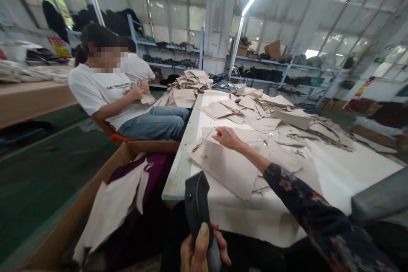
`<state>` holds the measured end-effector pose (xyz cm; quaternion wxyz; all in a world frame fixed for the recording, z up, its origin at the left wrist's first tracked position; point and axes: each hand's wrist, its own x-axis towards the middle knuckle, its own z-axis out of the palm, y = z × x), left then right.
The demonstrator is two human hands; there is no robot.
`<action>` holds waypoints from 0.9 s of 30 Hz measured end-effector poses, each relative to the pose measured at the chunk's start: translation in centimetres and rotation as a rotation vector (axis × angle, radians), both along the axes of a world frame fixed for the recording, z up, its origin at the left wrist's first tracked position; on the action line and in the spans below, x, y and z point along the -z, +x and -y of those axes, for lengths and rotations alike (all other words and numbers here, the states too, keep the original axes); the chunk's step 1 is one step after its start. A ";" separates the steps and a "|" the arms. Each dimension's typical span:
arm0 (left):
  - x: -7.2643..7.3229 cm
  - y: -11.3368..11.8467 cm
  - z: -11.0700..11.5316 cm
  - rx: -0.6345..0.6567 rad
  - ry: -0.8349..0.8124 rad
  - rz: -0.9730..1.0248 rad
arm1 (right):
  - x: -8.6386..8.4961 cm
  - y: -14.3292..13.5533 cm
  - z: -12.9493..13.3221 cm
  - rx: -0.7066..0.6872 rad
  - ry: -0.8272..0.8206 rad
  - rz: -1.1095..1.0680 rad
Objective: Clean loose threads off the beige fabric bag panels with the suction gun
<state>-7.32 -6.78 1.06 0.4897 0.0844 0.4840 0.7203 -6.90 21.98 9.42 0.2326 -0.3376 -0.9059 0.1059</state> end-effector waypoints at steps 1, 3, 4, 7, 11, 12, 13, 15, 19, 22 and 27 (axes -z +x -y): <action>0.1 -0.2 -0.4 0.029 0.007 -0.003 | 1.8 1.4 0.1 0.004 0.001 0.029; 0.1 -0.4 -1.2 0.069 0.017 -0.008 | 4.7 3.4 0.5 0.018 0.005 0.051; 0.1 -0.5 -1.7 0.076 0.014 -0.013 | 5.8 4.1 0.6 0.030 0.005 0.047; -0.2 -0.4 -3.2 0.081 -0.003 -0.019 | 7.4 5.1 0.6 0.058 -0.009 0.001; -0.6 -0.3 -4.8 0.104 -0.020 0.001 | 7.8 6.2 0.2 0.035 -0.029 -0.083; -0.6 -0.3 -5.1 0.105 -0.023 0.003 | 7.8 6.6 0.2 0.024 -0.031 -0.103; -0.5 -0.3 -5.3 0.103 -0.025 0.005 | 7.9 7.0 0.2 0.013 -0.033 -0.121; -0.4 -0.3 -5.9 0.091 -0.023 0.005 | 8.2 7.5 0.3 -0.007 -0.036 -0.152; -0.4 -0.9 -7.6 0.065 -0.052 -0.006 | 8.7 7.9 0.5 -0.026 -0.043 -0.192; -0.9 -2.0 -9.0 0.013 -0.066 -0.030 | 9.0 7.8 0.5 -0.018 -0.016 -0.188; -2.2 -3.9 -8.6 -0.085 -0.040 -0.045 | 9.4 7.6 0.4 0.039 0.005 -0.147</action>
